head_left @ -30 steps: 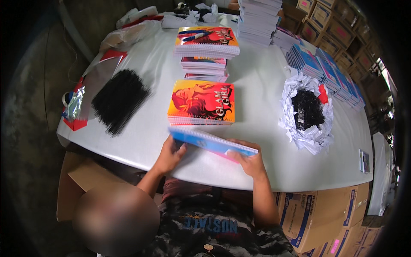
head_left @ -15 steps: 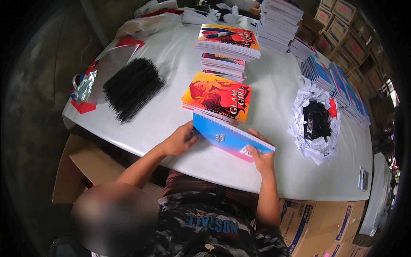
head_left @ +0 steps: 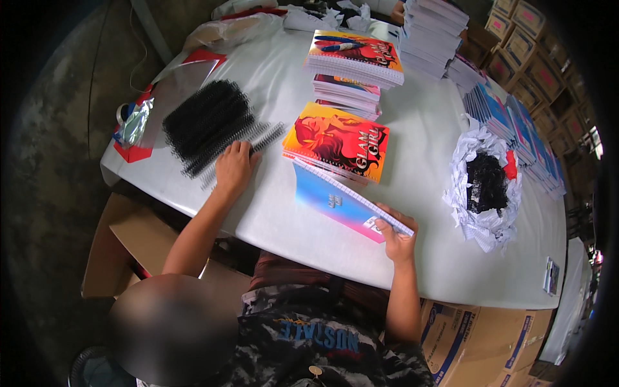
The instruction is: The person unwraps a bubble-wrapped package to reveal black spiral coils, then opens a cardboard box and removes several spiral-bound notebooks. They attach the coils to the notebooks and stack them on the table.
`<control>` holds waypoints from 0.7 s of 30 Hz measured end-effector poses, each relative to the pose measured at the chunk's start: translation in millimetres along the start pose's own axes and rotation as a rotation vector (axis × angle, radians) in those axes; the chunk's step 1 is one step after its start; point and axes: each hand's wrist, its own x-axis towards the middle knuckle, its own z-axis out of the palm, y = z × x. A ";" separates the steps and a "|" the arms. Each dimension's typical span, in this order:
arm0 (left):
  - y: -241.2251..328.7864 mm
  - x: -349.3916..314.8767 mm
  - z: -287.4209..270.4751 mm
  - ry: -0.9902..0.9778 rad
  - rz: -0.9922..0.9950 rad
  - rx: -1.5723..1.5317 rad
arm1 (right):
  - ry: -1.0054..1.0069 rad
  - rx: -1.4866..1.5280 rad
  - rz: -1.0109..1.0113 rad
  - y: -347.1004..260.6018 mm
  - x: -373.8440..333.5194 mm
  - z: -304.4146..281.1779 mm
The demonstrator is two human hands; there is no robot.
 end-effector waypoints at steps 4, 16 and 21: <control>-2.9 38.6 -31.2 0.022 -0.097 -0.088 | 0.017 0.035 0.014 -8.4 0.2 -9.1; 30.6 27.2 -77.3 -0.429 -0.007 -1.278 | 0.014 -0.013 0.051 -3.7 0.0 -9.6; 83.5 -18.0 -103.6 -0.745 -0.038 -1.172 | 0.027 0.010 0.060 -7.0 3.3 -5.8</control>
